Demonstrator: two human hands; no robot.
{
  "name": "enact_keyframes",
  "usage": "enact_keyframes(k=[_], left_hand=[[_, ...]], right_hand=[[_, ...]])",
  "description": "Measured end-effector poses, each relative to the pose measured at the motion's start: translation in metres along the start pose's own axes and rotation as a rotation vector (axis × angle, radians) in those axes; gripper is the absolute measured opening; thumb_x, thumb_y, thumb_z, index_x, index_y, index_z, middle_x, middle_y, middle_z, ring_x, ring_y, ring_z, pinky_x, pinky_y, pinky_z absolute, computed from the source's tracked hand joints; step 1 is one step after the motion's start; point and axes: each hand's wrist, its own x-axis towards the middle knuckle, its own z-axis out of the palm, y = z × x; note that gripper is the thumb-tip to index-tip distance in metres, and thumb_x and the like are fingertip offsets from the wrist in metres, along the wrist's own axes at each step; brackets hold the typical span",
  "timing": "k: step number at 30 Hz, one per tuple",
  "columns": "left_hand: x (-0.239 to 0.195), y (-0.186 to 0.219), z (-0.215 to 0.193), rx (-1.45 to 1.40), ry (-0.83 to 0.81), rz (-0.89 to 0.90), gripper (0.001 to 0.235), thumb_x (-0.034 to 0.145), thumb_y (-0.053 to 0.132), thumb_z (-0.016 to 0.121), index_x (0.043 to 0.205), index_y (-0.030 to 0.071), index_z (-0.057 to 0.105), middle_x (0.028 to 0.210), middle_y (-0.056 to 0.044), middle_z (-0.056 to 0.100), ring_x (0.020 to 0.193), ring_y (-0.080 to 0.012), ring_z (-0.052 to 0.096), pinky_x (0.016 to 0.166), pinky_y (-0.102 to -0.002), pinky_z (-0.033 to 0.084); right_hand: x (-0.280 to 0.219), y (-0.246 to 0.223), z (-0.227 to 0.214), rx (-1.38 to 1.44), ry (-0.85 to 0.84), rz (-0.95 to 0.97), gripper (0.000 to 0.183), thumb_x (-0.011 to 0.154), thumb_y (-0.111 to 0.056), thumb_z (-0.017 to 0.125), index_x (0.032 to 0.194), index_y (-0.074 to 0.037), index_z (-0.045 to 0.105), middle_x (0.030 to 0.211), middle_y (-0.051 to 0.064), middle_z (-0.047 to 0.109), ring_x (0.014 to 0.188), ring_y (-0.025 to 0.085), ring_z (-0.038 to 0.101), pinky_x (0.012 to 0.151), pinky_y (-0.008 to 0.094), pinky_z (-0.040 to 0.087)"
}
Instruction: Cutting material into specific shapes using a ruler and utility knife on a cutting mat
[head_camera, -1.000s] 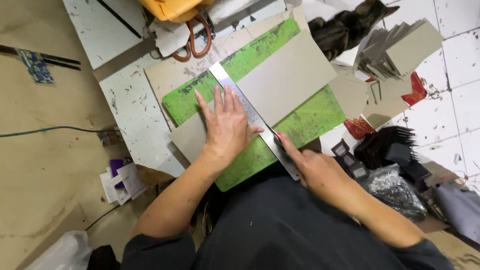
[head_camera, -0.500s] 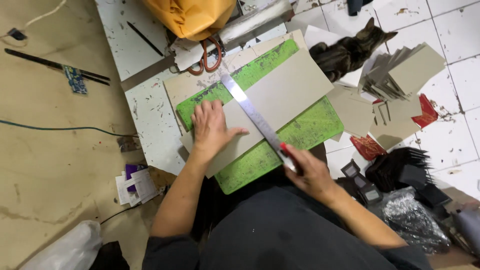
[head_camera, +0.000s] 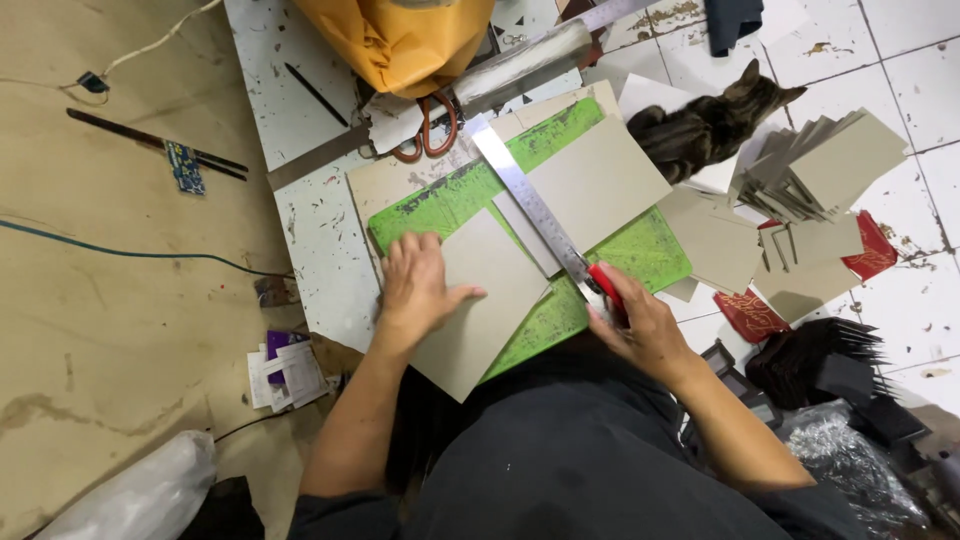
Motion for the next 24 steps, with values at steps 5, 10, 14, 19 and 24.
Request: enact_keyframes(k=[5, 10, 14, 19, 24], left_hand=[[0.008, 0.007, -0.015, -0.048, -0.079, -0.066, 0.1, 0.05, 0.064, 0.096, 0.115, 0.001, 0.053, 0.113, -0.027, 0.057, 0.113, -0.052, 0.058, 0.095, -0.062, 0.048], [-0.021, 0.017, -0.039, -0.406, -0.138, -0.228, 0.083, 0.064, 0.051, 0.094, 0.112, 0.002, 0.048, 0.11, -0.03, 0.064, 0.111, -0.0544, 0.062, 0.091, -0.061, 0.049], [-0.056, -0.007, -0.065, -0.462, 0.094, -0.282, 0.064, 0.071, 0.035, 0.095, 0.112, 0.005, 0.057, 0.107, -0.026, 0.07, 0.107, -0.05, 0.068, 0.089, -0.056, 0.056], [-0.064, -0.024, -0.138, -0.648, 0.537, -0.132, 0.033, 0.095, 0.004, 0.081, 0.12, 0.003, 0.059, 0.097, -0.009, 0.066, 0.097, -0.0201, 0.065, 0.094, -0.037, 0.053], [0.013, 0.021, -0.124, -0.628, 0.412, 0.18, 0.037, 0.091, 0.007, 0.082, 0.121, 0.001, 0.061, 0.103, -0.018, 0.068, 0.104, -0.0333, 0.068, 0.092, -0.046, 0.054]], right_hand=[[-0.004, 0.002, -0.001, -0.001, -0.015, 0.017, 0.065, 0.082, -0.008, 0.08, 0.142, -0.004, 0.056, 0.112, 0.019, 0.072, 0.079, 0.036, 0.072, 0.062, 0.045, 0.058], [-0.013, 0.011, 0.011, 0.042, -0.023, 0.036, 0.066, 0.08, -0.012, 0.081, 0.141, -0.005, 0.057, 0.124, 0.017, 0.071, 0.085, 0.034, 0.073, 0.066, 0.042, 0.06], [0.004, -0.004, 0.018, 0.073, -0.052, 0.037, 0.065, 0.079, -0.014, 0.082, 0.139, -0.004, 0.058, 0.125, 0.019, 0.071, 0.091, 0.036, 0.074, 0.067, 0.043, 0.06], [0.004, -0.004, 0.067, -0.274, -0.195, -0.232, 0.053, 0.094, -0.022, 0.065, 0.145, -0.016, 0.054, 0.081, 0.007, 0.056, 0.063, 0.027, 0.063, 0.057, 0.039, 0.056], [0.022, -0.023, 0.1, -0.46, -0.152, -0.335, 0.016, 0.098, -0.016, 0.057, 0.113, -0.016, 0.063, 0.083, 0.007, 0.051, 0.067, 0.025, 0.056, 0.058, 0.036, 0.047]])
